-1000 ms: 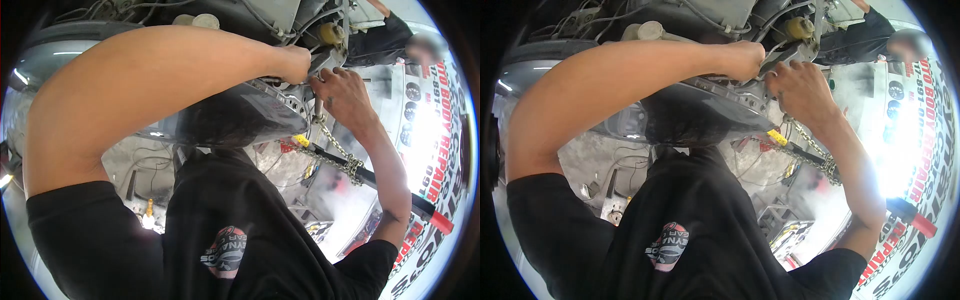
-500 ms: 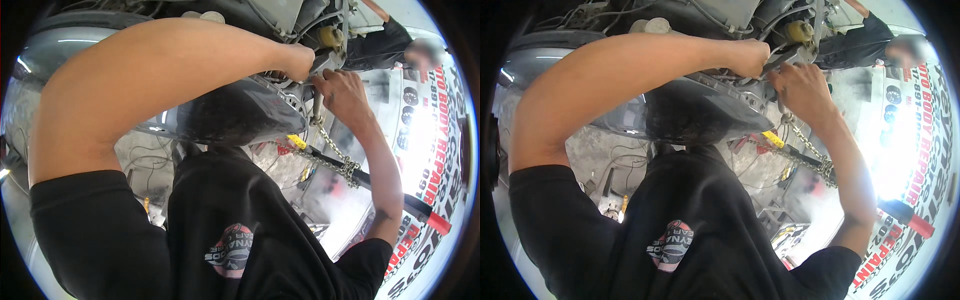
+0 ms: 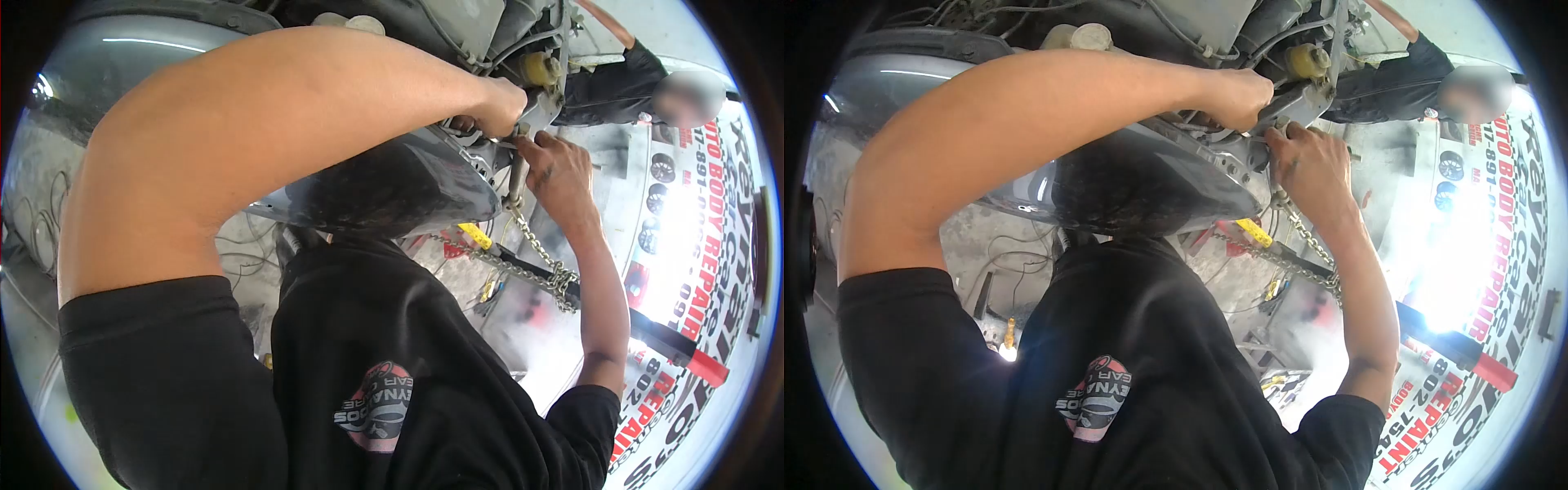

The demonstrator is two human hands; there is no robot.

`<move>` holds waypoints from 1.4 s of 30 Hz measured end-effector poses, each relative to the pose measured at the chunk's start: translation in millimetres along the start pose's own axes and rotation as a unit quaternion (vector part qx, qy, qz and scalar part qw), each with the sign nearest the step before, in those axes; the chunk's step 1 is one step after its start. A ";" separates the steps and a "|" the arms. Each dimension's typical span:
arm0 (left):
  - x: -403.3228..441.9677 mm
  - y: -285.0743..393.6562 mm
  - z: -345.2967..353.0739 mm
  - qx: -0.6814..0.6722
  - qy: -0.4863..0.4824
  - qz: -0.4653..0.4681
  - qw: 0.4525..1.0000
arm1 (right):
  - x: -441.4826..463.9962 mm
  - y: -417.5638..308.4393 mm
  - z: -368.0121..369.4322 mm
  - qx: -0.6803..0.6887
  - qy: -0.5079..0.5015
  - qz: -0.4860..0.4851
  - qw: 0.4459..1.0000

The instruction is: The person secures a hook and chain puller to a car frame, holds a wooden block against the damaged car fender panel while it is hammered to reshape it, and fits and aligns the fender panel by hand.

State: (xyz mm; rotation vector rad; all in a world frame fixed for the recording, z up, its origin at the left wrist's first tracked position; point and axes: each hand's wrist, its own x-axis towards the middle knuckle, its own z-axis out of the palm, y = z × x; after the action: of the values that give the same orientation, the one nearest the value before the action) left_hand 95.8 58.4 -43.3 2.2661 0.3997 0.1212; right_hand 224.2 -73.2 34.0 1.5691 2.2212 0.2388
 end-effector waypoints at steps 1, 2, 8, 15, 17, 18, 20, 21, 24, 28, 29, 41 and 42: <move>0.8 -1.6 0.2 0.000 0.002 -0.002 1.000 | -0.7 -1.8 1.7 0.001 -0.013 0.013 1.000; 3.4 -1.8 0.8 -0.009 -0.011 -0.017 1.000 | -1.0 -3.3 6.9 0.002 -0.012 0.012 1.000; 4.1 -4.4 -0.5 0.058 0.004 -0.016 0.998 | 2.6 -6.2 9.6 0.040 0.013 0.037 0.998; 8.7 10.4 -29.9 -0.092 -0.076 -0.061 0.991 | -29.7 50.4 -51.6 0.113 0.032 0.071 0.991; -1.8 23.8 -39.6 -0.161 -0.073 -0.075 0.981 | -51.3 51.2 -45.0 0.168 0.120 0.109 0.972; -5.8 30.0 -44.1 -0.246 -0.042 -0.071 0.966 | -58.3 44.9 -45.8 0.293 0.128 0.192 0.928; -18.2 50.7 -53.3 -0.313 -0.018 -0.066 0.947 | -71.3 41.1 -23.6 0.537 0.186 0.256 0.782; -26.7 64.8 -57.4 -0.347 0.016 -0.056 0.936 | -77.0 38.1 -10.5 0.541 0.200 0.262 0.774; -48.9 86.3 -59.7 -0.394 0.067 -0.042 0.916 | -82.7 13.7 -1.1 0.687 0.271 0.260 0.622; -66.7 97.9 -48.8 -0.451 0.134 -0.031 0.882 | -83.7 -14.7 -7.7 0.744 0.319 0.254 0.530; -69.3 100.5 -44.5 -0.444 0.133 -0.035 0.885 | -82.0 -19.4 -8.4 0.756 0.348 0.232 0.504; -86.6 136.4 2.9 -0.426 0.268 0.039 0.863 | -78.2 -44.0 -11.2 0.690 0.434 0.208 0.541; -87.8 139.5 6.0 -0.425 0.268 0.040 0.863 | -80.5 -44.1 -13.5 0.652 0.447 0.208 0.577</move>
State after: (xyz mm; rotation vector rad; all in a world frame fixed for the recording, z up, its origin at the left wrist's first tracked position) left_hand 48.4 -60.6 60.4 1.3342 0.4237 0.8192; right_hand 203.4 -162.4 48.5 3.3532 2.8038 -1.0061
